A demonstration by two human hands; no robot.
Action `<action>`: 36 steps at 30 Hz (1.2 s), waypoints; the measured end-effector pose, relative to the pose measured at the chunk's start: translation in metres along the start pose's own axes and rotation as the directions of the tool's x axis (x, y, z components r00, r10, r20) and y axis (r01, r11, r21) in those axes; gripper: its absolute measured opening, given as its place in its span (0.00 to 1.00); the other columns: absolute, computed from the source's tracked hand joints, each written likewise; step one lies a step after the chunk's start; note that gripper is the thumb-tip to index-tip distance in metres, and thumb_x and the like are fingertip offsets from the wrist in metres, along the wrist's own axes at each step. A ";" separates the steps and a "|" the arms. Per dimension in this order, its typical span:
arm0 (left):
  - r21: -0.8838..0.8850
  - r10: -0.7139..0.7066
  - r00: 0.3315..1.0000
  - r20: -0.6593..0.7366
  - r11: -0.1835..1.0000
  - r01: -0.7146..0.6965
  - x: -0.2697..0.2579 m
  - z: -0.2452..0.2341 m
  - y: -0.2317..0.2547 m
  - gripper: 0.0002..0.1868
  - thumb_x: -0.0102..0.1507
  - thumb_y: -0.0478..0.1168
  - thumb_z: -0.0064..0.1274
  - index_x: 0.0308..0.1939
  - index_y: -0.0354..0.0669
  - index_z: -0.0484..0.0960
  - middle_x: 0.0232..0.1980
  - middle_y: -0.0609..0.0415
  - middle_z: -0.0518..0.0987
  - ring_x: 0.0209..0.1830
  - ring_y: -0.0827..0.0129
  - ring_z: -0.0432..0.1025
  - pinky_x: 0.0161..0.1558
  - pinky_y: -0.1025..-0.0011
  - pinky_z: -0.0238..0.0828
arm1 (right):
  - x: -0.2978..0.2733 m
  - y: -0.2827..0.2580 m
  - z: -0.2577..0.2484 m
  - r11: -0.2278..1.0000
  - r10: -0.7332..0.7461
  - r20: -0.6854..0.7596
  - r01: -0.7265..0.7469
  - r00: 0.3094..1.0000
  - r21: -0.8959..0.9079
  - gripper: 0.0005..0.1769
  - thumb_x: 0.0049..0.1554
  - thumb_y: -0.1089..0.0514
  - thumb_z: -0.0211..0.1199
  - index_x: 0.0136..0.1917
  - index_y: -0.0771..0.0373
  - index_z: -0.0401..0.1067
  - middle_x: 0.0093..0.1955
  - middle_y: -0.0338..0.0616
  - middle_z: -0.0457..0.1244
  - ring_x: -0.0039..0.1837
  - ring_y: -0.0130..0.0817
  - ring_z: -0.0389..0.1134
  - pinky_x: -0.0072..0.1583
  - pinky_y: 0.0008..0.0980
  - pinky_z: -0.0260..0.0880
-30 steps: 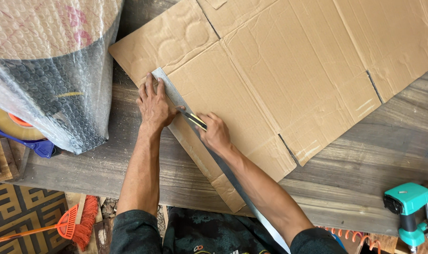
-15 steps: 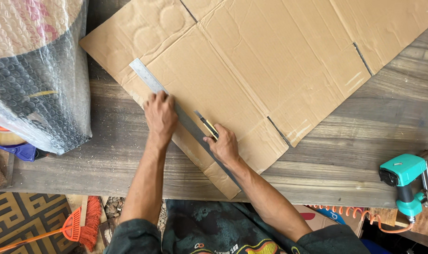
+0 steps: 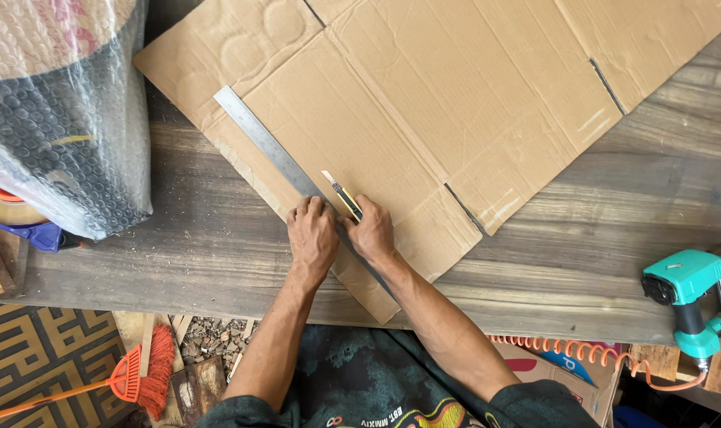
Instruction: The person uses a metal ruler and a utility knife to cut a large piece of cardboard on a wooden workbench. They repeatedly align the ruler and score the cardboard along straight lines to create clean cuts.
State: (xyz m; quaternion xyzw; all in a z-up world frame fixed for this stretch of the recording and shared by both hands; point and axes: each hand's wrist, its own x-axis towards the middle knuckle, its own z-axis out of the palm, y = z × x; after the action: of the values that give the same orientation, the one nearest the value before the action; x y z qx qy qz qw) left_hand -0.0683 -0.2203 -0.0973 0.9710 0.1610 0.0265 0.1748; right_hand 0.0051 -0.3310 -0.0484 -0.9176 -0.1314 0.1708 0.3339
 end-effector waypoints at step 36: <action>-0.053 -0.069 0.945 0.319 0.994 0.091 -0.038 -0.059 0.067 0.48 0.55 0.59 0.67 0.70 0.36 0.69 0.74 0.36 0.62 0.79 0.44 0.52 0.69 0.41 0.60 | -0.070 0.095 -0.067 0.999 0.012 0.227 -0.023 0.974 0.046 0.06 0.47 0.60 0.70 0.37 0.57 0.74 0.34 0.51 0.67 0.41 0.47 0.71 0.43 0.37 0.67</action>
State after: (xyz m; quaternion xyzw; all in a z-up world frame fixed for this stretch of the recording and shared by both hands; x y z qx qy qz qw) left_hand -0.0906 -0.2725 -0.0189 0.9489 0.1691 -0.1313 0.2317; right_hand -0.0190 -0.4645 -0.0475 -0.8848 -0.1564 0.2806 0.3374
